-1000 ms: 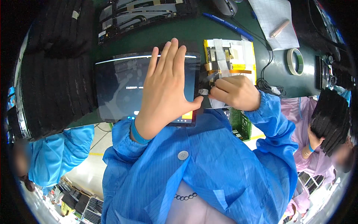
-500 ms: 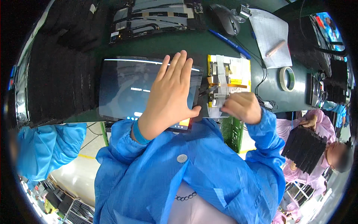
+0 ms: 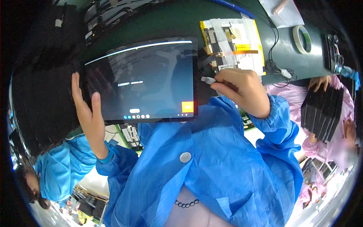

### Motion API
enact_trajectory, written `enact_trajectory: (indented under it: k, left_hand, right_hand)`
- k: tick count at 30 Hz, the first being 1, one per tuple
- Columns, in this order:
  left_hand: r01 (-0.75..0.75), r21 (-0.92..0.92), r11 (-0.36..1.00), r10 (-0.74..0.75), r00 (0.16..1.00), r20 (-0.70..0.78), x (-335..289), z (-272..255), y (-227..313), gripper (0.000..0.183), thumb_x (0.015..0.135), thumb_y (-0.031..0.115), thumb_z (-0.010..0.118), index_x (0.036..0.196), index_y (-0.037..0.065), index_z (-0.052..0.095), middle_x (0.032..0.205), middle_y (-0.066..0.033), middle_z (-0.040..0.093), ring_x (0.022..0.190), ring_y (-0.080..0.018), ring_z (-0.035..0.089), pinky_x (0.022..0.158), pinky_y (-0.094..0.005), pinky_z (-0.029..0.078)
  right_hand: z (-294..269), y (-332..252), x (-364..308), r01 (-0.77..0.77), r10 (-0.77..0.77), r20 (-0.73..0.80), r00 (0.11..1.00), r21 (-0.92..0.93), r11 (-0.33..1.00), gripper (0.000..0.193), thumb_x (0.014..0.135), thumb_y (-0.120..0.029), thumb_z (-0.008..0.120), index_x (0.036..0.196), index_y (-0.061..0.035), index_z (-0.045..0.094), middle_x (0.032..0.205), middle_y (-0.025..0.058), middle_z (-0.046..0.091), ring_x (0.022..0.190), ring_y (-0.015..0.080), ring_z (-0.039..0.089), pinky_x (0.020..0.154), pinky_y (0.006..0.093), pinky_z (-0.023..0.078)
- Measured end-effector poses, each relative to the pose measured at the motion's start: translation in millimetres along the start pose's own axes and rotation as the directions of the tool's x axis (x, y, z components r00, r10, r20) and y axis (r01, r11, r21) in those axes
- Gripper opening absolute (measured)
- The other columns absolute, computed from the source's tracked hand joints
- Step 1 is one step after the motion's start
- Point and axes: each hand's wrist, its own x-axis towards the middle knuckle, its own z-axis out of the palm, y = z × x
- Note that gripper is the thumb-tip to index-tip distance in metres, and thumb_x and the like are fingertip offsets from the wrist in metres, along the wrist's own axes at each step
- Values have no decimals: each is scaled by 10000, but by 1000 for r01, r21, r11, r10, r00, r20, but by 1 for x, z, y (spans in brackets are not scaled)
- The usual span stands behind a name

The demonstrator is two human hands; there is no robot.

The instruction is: Testing tablet screens and internal components on an assembly line.

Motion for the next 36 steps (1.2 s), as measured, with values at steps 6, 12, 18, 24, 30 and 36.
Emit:
enact_trajectory:
  k: [6, 12, 18, 24, 30, 36]
  left_hand:
    - [109, -46, 993, -104, 990, 98, -17, 1, -16, 568, 920, 263, 444, 1420, 87, 241, 1451, -148, 283, 1347, -292, 259, 1090, -376, 211]
    - [159, -283, 946, -132, 985, 112, -16, 1, -9, 612, 896, 272, 445, 1433, 89, 217, 1476, -139, 225, 1375, -268, 188, 1111, -372, 127]
    - [167, -362, 917, -118, 981, 155, -11, -1, -5, 708, 841, 339, 466, 1431, 49, 202, 1491, -133, 182, 1392, -252, 116, 1120, -372, 64]
    - [206, -397, 894, -133, 970, 206, -14, -7, -9, 789, 805, 447, 492, 1425, 44, 214, 1484, -141, 194, 1385, -262, 140, 1120, -360, 91]
    - [251, -341, 906, -178, 957, 230, -21, -14, -20, 717, 838, 407, 466, 1422, 67, 227, 1480, -134, 209, 1371, -293, 189, 1117, -390, 127]
    - [98, -212, 972, -96, 995, 20, -22, -7, -14, 617, 883, 230, 483, 1407, 25, 230, 1454, -178, 250, 1342, -335, 248, 1095, -395, 187]
  right_hand:
    - [6, 0, 3, 131, -103, 110, 989, -285, 950, 190, 810, -222, 595, 802, -44, 528, 723, 110, 574, 679, 310, 599, 573, 400, 476]
    - [-5, 3, 11, 344, -237, 284, 929, -432, 834, 171, 804, -187, 585, 787, -40, 500, 757, 95, 542, 691, 254, 613, 560, 363, 487]
    - [-11, 7, 28, 440, -319, 317, 893, -463, 770, 154, 791, -184, 584, 802, -42, 527, 749, 91, 545, 670, 244, 612, 549, 352, 494]
    - [-13, 2, 33, 473, -291, 405, 867, -481, 738, 192, 789, -200, 607, 782, -34, 512, 698, 91, 516, 645, 247, 589, 545, 363, 472]
    - [-5, -28, 14, 357, -231, 276, 933, -630, 690, 174, 778, -219, 624, 766, -71, 533, 677, 69, 517, 620, 234, 590, 533, 355, 480]
    - [-67, -34, 61, 128, -146, 3, 989, -506, 853, 92, 808, -186, 595, 867, -118, 613, 738, 83, 625, 617, 256, 623, 535, 366, 482]
